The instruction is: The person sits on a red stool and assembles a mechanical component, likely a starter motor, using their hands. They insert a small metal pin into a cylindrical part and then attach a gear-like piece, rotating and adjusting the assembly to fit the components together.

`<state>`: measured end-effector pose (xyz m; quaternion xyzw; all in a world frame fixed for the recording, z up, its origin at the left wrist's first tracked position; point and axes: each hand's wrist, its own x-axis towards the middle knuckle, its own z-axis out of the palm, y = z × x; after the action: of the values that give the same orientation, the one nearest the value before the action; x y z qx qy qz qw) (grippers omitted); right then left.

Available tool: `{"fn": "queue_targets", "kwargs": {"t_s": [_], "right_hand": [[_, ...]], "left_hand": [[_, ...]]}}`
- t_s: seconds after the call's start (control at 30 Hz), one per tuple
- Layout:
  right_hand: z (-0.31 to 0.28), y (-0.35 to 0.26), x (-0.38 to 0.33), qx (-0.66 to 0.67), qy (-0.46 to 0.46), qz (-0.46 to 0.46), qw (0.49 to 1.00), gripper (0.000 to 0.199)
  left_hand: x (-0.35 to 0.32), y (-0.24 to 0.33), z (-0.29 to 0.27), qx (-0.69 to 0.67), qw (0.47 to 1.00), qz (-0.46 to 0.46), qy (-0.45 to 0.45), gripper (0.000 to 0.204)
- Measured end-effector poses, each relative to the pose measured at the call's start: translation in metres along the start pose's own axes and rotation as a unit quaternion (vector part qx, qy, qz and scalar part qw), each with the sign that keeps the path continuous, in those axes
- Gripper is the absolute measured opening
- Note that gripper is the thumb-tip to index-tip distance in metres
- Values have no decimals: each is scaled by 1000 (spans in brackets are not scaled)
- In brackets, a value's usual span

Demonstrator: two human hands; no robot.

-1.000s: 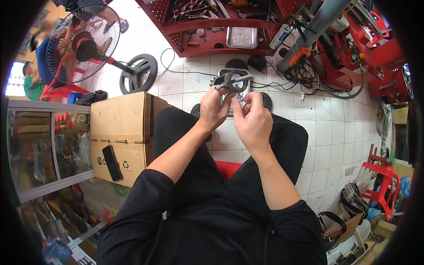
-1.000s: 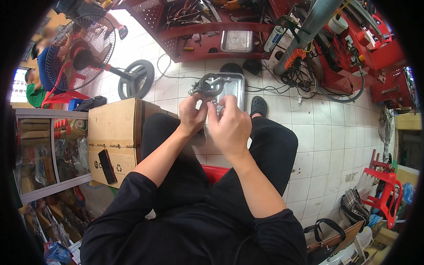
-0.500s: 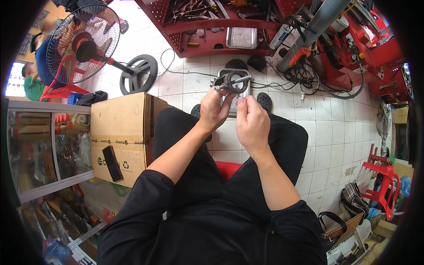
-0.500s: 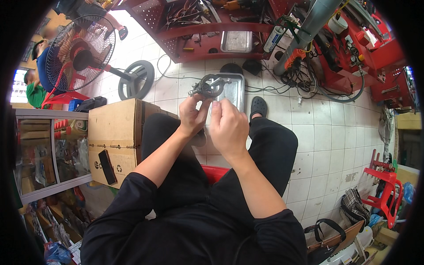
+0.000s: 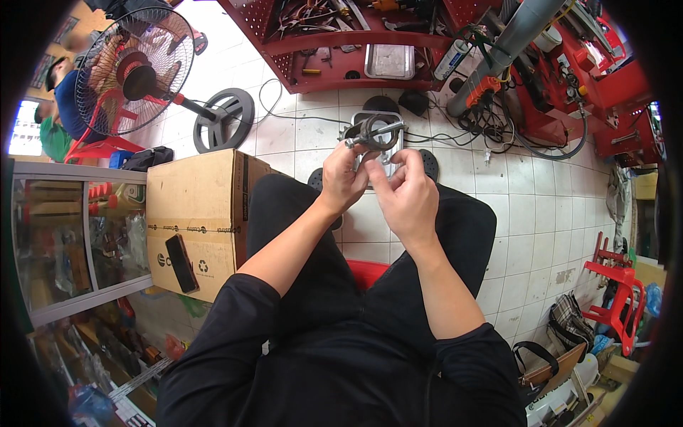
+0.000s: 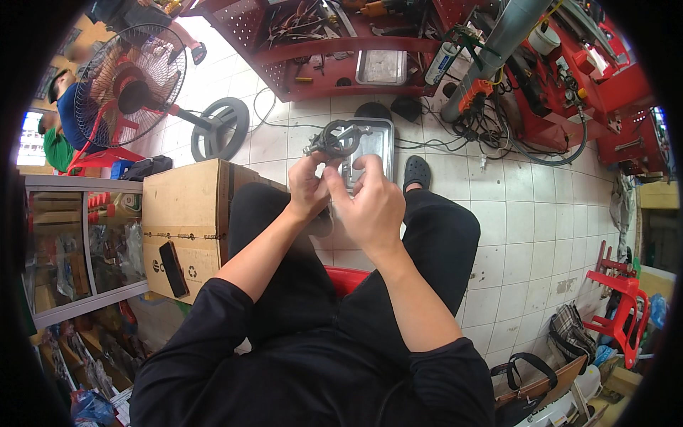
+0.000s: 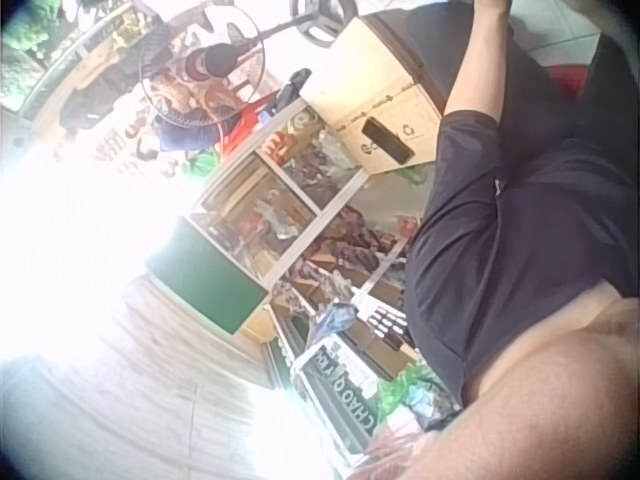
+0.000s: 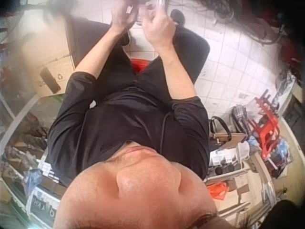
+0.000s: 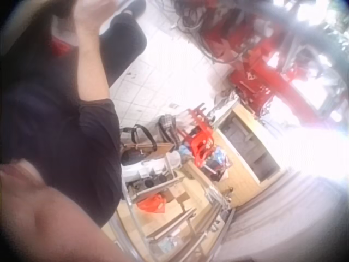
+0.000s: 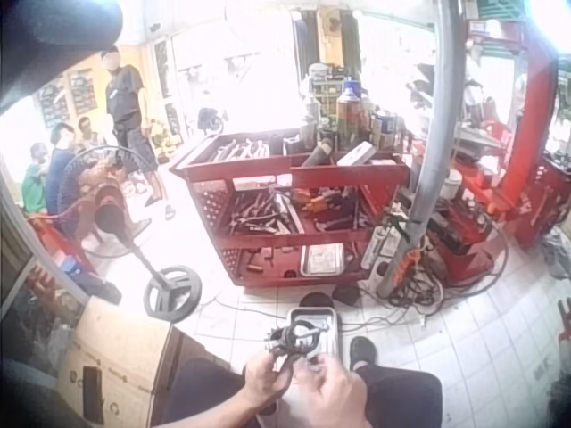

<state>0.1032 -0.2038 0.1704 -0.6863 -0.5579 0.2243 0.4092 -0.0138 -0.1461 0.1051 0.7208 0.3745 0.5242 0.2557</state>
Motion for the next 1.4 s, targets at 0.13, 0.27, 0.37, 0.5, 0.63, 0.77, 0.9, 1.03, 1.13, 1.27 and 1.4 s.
{"fn": "queue_targets", "kwargs": {"t_s": [0.13,0.27,0.37,0.5,0.63,0.77,0.9,1.03,1.13,1.27,1.4], "right_hand": [[5,7,1,-7,28,-44,999,26],[6,10,1,6,37,-52,998,25],[1,-1,0,13,19,-19,1000,24],[9,13,0,9,44,-55,997,23],[5,9,1,9,10,-33,999,21],[4,4,-1,13,9,-3,1000,23],[8,14,1,38,5,-22,999,27],[0,0,0,23,-9,21,999,23],[4,5,0,3,4,7,1000,24],[8,15,1,29,13,-28,999,25],[1,1,0,8,1,8,1000,24]], "left_hand": [[0,0,2,-12,1000,-3,-5,19],[1,0,2,-7,1000,0,-9,20],[-1,-1,0,-15,1000,2,-6,19],[0,-1,2,-11,1000,-1,-7,20],[-2,-4,1,-5,1000,4,-9,21],[-2,-4,2,-17,1000,-14,-7,21],[-1,-2,3,-11,1000,3,-3,21],[-1,-2,1,-11,1000,-2,-8,20],[-1,-2,1,-11,1000,-4,-12,20],[0,-1,4,-16,1000,-2,-6,21],[-1,-1,1,-18,1000,-5,-11,20]]}}
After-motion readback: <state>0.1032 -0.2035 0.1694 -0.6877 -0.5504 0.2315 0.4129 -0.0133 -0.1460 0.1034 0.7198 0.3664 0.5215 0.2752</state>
